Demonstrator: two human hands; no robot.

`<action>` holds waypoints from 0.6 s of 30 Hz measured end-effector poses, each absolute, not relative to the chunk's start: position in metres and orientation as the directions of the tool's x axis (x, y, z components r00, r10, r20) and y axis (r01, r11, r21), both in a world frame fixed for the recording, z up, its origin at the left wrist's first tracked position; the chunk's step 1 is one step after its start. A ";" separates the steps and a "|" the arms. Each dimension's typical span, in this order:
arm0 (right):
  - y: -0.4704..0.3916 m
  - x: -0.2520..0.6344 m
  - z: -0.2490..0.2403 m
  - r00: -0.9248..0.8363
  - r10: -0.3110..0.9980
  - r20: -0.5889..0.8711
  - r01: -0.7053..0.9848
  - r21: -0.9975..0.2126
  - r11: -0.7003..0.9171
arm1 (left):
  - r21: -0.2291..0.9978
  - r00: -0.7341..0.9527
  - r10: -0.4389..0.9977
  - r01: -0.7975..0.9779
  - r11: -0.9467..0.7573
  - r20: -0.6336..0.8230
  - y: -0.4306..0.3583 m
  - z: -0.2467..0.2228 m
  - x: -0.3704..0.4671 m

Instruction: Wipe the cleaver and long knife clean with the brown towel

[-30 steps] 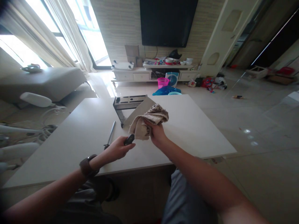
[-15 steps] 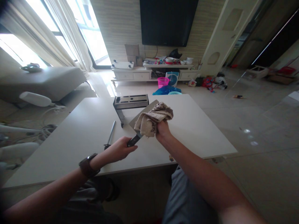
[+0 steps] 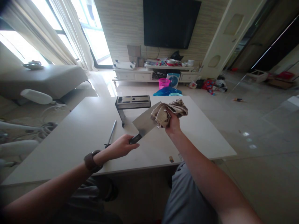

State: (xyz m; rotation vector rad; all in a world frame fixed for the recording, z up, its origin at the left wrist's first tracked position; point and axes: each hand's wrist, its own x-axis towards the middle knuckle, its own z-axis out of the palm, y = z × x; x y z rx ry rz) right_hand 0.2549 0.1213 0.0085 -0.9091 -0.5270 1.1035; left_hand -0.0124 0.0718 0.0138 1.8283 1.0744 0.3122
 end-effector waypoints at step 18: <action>0.062 0.153 -0.007 0.149 0.987 -0.066 -0.509 -0.860 0.019 | 0.838 0.668 0.744 0.409 -0.361 -0.005 0.068 -0.005 -0.014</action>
